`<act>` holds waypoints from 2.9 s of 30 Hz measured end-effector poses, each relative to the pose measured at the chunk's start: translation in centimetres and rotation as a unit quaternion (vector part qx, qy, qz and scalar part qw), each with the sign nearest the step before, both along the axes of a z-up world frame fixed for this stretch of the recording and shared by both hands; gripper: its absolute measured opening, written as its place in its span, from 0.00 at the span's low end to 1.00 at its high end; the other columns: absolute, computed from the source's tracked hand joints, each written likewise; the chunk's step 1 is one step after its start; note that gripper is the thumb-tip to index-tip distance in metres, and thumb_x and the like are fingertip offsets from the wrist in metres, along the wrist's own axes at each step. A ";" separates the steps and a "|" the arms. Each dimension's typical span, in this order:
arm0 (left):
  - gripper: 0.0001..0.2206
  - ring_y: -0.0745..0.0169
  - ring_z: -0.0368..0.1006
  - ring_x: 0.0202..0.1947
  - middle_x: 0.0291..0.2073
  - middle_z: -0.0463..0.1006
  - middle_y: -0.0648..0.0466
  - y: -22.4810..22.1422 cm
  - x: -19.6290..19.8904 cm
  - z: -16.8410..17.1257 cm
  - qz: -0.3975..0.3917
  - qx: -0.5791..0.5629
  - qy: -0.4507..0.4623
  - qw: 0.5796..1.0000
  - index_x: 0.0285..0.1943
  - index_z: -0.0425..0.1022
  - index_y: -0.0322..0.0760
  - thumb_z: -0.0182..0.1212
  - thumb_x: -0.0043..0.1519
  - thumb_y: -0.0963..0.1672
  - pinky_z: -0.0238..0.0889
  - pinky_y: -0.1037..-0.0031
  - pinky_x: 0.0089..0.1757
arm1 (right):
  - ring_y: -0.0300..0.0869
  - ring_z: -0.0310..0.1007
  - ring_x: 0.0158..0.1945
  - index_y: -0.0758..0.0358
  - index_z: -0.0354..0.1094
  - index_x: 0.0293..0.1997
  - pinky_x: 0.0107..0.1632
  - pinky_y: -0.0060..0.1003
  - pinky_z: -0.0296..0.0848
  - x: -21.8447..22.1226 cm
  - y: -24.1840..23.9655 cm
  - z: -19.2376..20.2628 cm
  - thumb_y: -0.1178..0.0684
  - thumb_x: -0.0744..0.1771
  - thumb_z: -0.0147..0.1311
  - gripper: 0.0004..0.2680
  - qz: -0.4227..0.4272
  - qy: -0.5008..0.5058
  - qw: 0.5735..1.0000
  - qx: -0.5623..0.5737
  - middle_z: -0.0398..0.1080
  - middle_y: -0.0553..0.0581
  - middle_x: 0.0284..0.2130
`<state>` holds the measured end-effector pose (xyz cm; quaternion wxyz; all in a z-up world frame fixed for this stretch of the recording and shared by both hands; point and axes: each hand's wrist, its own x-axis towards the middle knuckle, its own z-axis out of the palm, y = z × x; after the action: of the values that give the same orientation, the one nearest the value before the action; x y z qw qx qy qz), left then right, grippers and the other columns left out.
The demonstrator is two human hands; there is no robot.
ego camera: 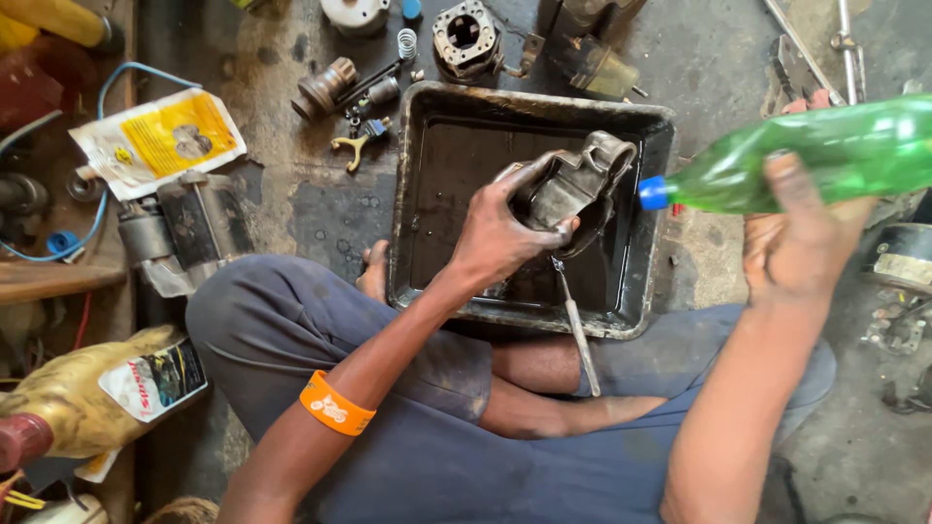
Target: The person sits on the floor and pours liquid from a green plastic bottle into a metal engine part held over a black tray. The person rotates the part to rinse different areas while the liquid drains into the tray.
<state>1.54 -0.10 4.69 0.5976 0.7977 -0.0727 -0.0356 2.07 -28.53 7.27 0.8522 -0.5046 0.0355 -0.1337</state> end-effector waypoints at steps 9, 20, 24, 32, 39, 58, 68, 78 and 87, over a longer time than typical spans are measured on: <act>0.27 0.74 0.69 0.43 0.44 0.79 0.56 0.3 0.2 -2.1 0.025 -0.160 0.161 0.974 0.69 0.72 0.27 0.67 0.63 0.47 0.67 0.79 0.45 | 0.56 0.69 0.63 0.74 0.52 0.72 0.56 0.53 0.80 -0.3 -3.3 0.3 0.57 0.72 0.61 0.22 0.014 0.027 0.990 0.134 0.63 0.74 0.68; 0.29 0.53 0.75 0.49 0.51 0.78 0.42 -0.1 -0.7 -2.0 -0.017 0.009 -0.046 0.999 0.66 0.70 0.23 0.72 0.59 0.47 0.71 0.70 0.51 | 0.57 0.69 0.63 0.80 0.54 0.69 0.49 0.49 0.76 -0.4 -3.8 0.1 0.57 0.75 0.58 0.18 0.027 0.027 0.992 0.118 0.64 0.72 0.59; 0.32 0.43 0.79 0.55 0.56 0.77 0.35 -0.4 -1.0 -0.8 -0.033 0.066 -0.079 0.994 0.69 0.66 0.23 0.73 0.57 0.45 0.72 0.65 0.55 | 0.57 0.69 0.63 0.80 0.55 0.67 0.47 0.48 0.76 -0.7 -4.4 -0.5 0.56 0.75 0.58 0.18 0.033 0.027 0.994 0.105 0.65 0.73 0.60; 0.36 0.38 0.66 0.66 0.67 0.67 0.38 0.4 -0.9 1.0 -0.132 0.168 -0.158 0.964 0.74 0.62 0.35 0.74 0.58 0.49 0.62 0.59 0.64 | 0.61 0.68 0.65 0.76 0.55 0.69 0.51 0.52 0.77 -0.7 -5.2 -0.4 0.56 0.75 0.58 0.18 0.040 0.038 0.990 0.131 0.64 0.76 0.63; 0.29 0.45 0.56 0.76 0.76 0.58 0.53 0.9 -1.8 5.7 -0.240 0.360 -0.368 0.823 0.78 0.62 0.52 0.65 0.67 0.46 0.46 0.50 0.73 | 0.62 0.67 0.67 0.75 0.56 0.67 0.66 0.54 0.71 -1.3 -6.3 0.8 0.56 0.74 0.58 0.17 0.044 0.028 0.982 0.183 0.63 0.78 0.63; 0.27 0.72 0.73 0.48 0.50 0.82 0.56 1.6 -0.7 0.7 0.099 -0.285 0.162 0.940 0.68 0.74 0.30 0.67 0.61 0.48 0.68 0.78 0.49 | 0.51 0.76 0.51 0.75 0.67 0.57 0.58 0.44 0.80 -4.1 -5.8 0.6 0.51 0.76 0.55 0.12 -0.088 0.000 0.991 -0.105 0.73 0.67 0.49; 0.31 0.71 0.73 0.48 0.51 0.81 0.53 0.5 -1.3 -1.7 0.080 -0.298 0.204 0.929 0.67 0.71 0.28 0.72 0.57 0.49 0.67 0.77 0.50 | 0.46 0.71 0.47 0.72 0.68 0.52 0.56 0.39 0.67 -6.4 1.1 3.4 0.60 0.73 0.68 0.09 -0.021 -0.122 0.846 -0.519 0.71 0.60 0.45; 0.29 0.70 0.73 0.50 0.51 0.82 0.52 0.6 -1.2 -2.2 0.090 -0.319 0.236 0.913 0.66 0.75 0.28 0.71 0.59 0.49 0.66 0.78 0.52 | 0.42 0.76 0.48 0.65 0.71 0.51 0.56 0.41 0.77 -4.2 5.1 6.5 0.50 0.71 0.66 0.11 0.035 -0.142 0.895 -0.422 0.74 0.55 0.45; 0.27 0.72 0.73 0.46 0.47 0.82 0.54 0.5 -1.2 -2.1 0.090 -0.279 0.242 0.925 0.64 0.77 0.30 0.70 0.59 0.49 0.65 0.79 0.49 | 0.43 0.74 0.47 0.67 0.72 0.52 0.51 0.35 0.71 -4.4 4.5 6.1 0.55 0.71 0.68 0.09 0.020 -0.150 0.843 -0.516 0.77 0.59 0.46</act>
<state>0.29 0.35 2.61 0.7961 0.5692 0.1391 -0.1514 -2.31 -24.08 13.42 0.4662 -0.8458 -0.1769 -0.1896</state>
